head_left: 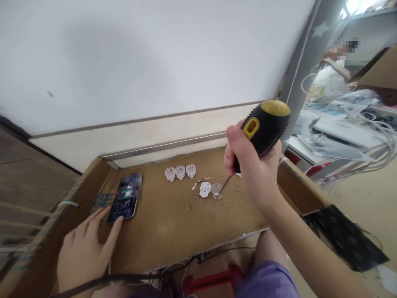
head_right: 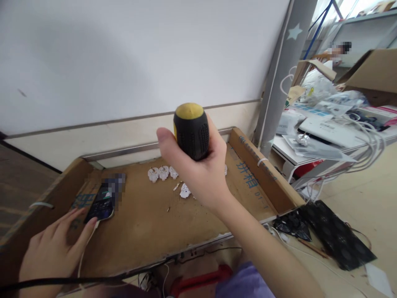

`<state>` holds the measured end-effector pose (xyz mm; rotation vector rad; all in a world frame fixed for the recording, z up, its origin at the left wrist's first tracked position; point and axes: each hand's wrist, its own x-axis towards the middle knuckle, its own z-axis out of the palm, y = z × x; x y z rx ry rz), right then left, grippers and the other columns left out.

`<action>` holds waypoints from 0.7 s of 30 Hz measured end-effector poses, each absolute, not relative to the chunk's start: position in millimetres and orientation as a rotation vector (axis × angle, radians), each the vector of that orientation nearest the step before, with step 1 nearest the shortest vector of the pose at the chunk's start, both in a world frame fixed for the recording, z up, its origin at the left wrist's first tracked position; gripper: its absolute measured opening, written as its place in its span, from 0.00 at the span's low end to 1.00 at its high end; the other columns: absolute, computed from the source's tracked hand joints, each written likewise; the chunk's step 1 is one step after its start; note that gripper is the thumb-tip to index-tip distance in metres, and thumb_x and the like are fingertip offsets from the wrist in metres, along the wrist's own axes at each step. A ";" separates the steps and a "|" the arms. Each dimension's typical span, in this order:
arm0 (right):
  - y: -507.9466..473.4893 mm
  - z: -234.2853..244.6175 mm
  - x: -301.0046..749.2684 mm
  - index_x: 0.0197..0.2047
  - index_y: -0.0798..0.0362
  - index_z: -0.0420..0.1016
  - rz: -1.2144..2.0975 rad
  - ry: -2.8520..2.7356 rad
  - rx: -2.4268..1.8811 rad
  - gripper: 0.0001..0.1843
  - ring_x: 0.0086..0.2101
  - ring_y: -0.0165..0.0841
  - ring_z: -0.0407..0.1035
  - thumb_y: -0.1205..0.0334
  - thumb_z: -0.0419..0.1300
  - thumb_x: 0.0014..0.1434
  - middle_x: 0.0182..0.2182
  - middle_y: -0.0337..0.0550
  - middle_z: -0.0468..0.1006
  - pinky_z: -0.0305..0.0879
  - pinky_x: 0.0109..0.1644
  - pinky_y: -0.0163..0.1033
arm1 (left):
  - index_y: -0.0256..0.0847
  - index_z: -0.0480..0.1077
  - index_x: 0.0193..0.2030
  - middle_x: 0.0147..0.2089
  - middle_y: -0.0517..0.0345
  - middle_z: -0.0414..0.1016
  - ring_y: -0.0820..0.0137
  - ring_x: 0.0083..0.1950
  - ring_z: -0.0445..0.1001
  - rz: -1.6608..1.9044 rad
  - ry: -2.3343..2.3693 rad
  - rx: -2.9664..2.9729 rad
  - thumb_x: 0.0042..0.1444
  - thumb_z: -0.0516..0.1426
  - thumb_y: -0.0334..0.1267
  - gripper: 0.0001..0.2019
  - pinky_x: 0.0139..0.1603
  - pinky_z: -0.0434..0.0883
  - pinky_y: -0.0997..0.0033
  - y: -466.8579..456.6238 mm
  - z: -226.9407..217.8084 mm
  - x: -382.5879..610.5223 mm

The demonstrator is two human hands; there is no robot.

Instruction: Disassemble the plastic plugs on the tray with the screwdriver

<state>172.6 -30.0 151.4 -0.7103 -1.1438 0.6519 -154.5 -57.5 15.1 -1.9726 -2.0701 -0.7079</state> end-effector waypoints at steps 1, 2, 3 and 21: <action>-29.9 151.7 172.4 0.24 0.53 0.54 0.657 -1.163 -0.717 0.19 0.17 0.19 0.53 0.52 0.60 0.53 0.17 0.33 0.57 0.52 0.16 0.27 | 0.62 0.56 0.59 0.57 0.64 0.67 0.52 0.57 0.65 -0.668 -2.037 -1.943 0.54 0.47 0.56 0.24 0.56 0.61 0.47 -52.0 14.9 -153.1; -29.7 152.1 172.1 0.24 0.53 0.55 0.662 -1.184 -0.726 0.19 0.17 0.19 0.53 0.51 0.59 0.53 0.17 0.33 0.57 0.52 0.17 0.27 | 0.56 0.58 0.58 0.56 0.59 0.68 0.52 0.56 0.66 -0.620 -1.996 -1.922 0.54 0.47 0.57 0.25 0.55 0.63 0.48 -45.5 14.2 -151.1; -29.6 152.5 171.7 0.24 0.53 0.55 0.664 -1.205 -0.734 0.19 0.17 0.19 0.53 0.52 0.59 0.53 0.17 0.33 0.57 0.53 0.17 0.27 | 0.52 0.61 0.56 0.56 0.55 0.68 0.51 0.56 0.66 -0.569 -1.957 -1.913 0.54 0.46 0.58 0.26 0.54 0.64 0.49 -38.7 13.0 -149.0; -28.2 154.4 168.4 0.24 0.54 0.57 0.681 -1.269 -0.717 0.16 0.18 0.19 0.53 0.54 0.58 0.55 0.17 0.32 0.58 0.54 0.18 0.26 | 0.44 0.62 0.56 0.56 0.50 0.68 0.60 0.58 0.65 -0.918 -1.597 -2.566 0.58 0.52 0.46 0.20 0.59 0.63 0.56 -20.6 15.4 -48.0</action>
